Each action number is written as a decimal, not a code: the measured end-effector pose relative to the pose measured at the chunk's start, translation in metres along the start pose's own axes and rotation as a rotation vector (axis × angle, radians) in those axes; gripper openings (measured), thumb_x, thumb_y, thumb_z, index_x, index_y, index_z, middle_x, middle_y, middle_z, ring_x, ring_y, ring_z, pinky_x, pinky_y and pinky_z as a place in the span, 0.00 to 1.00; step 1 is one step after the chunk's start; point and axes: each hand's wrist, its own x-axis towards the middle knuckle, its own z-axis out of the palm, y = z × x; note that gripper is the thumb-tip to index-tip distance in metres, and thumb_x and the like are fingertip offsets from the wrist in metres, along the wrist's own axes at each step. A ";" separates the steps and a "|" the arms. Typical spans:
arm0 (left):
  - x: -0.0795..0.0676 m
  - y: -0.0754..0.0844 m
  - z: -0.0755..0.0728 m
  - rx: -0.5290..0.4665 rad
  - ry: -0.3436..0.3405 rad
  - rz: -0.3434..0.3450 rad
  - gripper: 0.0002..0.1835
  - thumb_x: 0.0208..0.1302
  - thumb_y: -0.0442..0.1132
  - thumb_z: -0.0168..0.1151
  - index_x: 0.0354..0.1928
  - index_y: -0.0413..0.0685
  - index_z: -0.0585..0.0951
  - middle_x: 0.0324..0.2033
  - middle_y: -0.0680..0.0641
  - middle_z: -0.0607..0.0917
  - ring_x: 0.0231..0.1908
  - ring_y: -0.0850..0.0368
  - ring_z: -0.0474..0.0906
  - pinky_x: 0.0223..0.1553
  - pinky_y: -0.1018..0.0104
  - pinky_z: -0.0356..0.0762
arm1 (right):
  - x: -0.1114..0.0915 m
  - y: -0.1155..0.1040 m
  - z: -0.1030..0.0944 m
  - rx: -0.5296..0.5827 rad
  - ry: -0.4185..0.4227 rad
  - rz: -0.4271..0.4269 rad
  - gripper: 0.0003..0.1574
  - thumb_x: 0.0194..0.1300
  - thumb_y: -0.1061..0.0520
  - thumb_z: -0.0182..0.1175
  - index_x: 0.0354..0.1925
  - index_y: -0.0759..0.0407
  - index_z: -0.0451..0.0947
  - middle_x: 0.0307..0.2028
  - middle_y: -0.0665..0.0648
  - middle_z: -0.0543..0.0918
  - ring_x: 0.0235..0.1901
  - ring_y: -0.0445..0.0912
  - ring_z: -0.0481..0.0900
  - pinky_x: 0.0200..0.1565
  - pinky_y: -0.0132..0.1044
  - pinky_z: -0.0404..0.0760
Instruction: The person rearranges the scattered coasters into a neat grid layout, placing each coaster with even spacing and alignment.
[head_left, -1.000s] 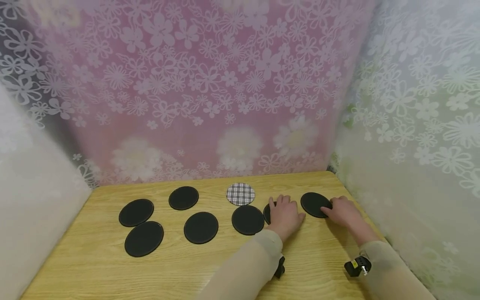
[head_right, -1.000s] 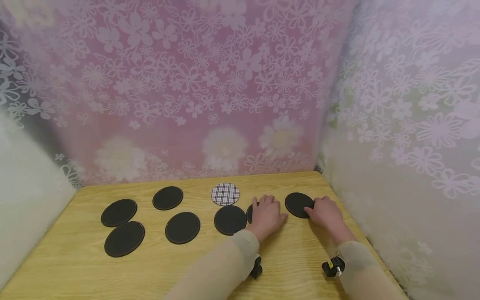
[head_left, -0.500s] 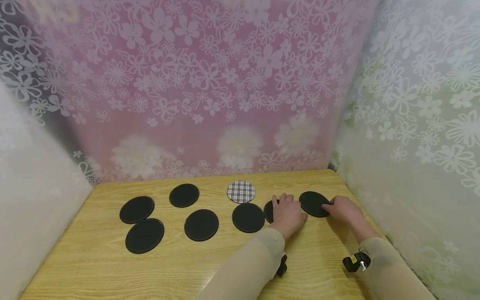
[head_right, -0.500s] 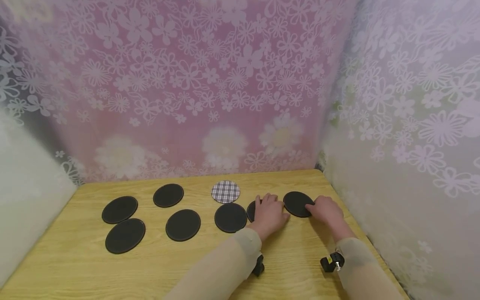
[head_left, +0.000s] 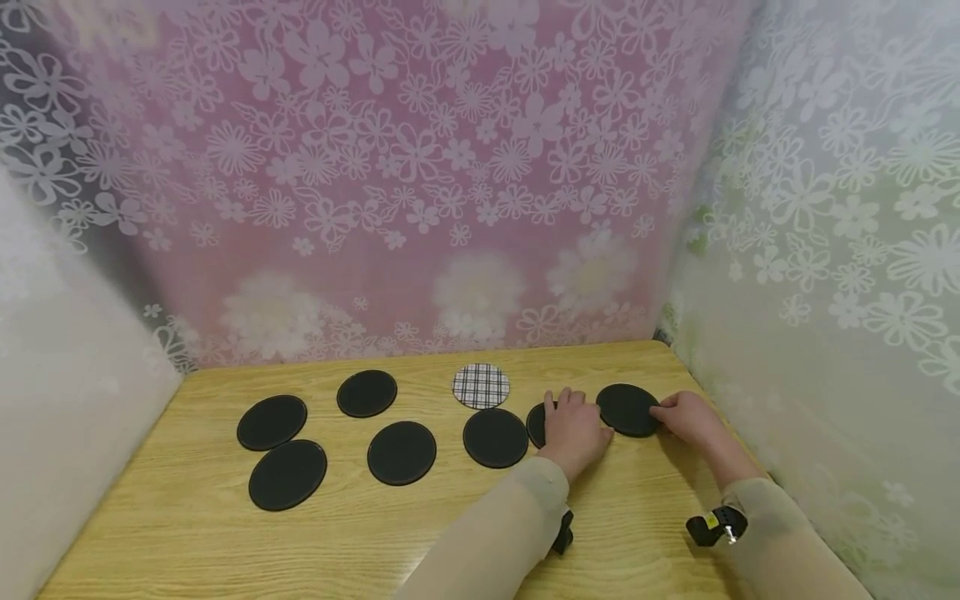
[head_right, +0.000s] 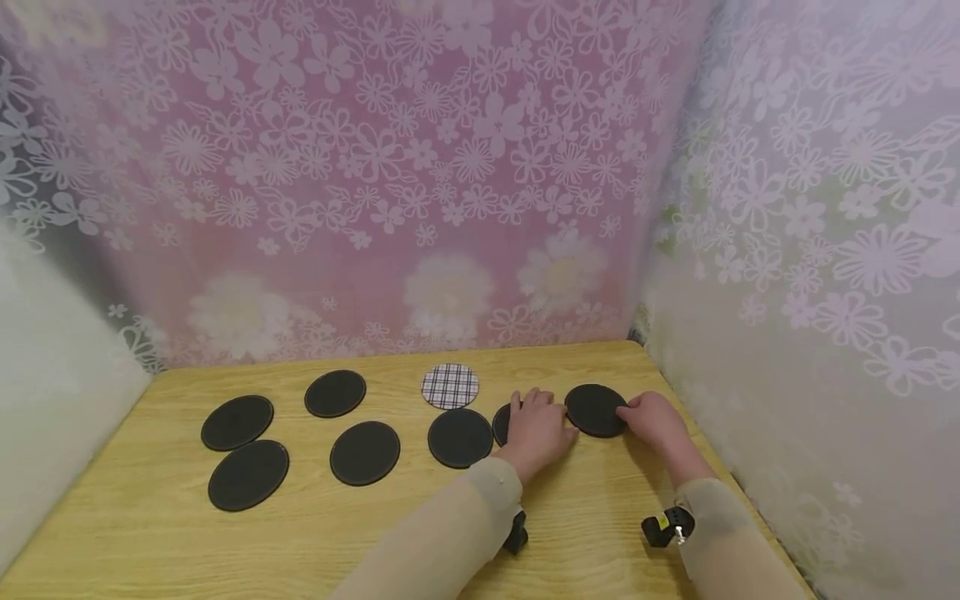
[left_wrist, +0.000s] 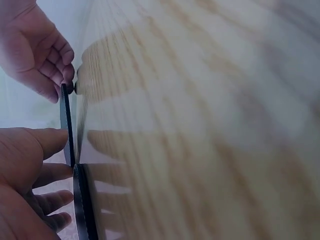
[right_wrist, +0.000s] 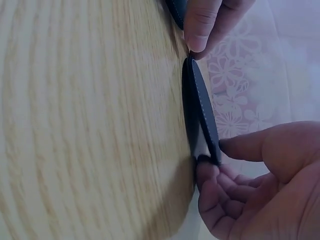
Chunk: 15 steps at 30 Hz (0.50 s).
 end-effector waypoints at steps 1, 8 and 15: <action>0.000 0.000 0.000 0.003 0.002 0.000 0.21 0.78 0.65 0.65 0.63 0.67 0.90 0.72 0.57 0.79 0.80 0.53 0.65 0.81 0.42 0.55 | 0.000 0.000 0.000 0.024 0.002 0.011 0.21 0.82 0.59 0.59 0.30 0.67 0.81 0.21 0.53 0.79 0.25 0.47 0.75 0.31 0.40 0.74; -0.003 -0.001 -0.006 0.005 -0.003 -0.006 0.21 0.78 0.65 0.65 0.65 0.69 0.89 0.73 0.58 0.78 0.80 0.54 0.65 0.82 0.44 0.54 | 0.006 0.007 0.000 0.247 -0.021 0.102 0.27 0.83 0.62 0.56 0.65 0.87 0.69 0.38 0.64 0.85 0.35 0.47 0.85 0.39 0.38 0.86; -0.002 -0.001 -0.014 -0.014 0.049 -0.026 0.21 0.81 0.65 0.62 0.63 0.66 0.89 0.67 0.58 0.82 0.69 0.55 0.74 0.77 0.53 0.62 | 0.003 -0.003 -0.005 0.426 0.002 0.114 0.28 0.85 0.64 0.55 0.67 0.88 0.63 0.37 0.59 0.82 0.32 0.40 0.83 0.40 0.33 0.86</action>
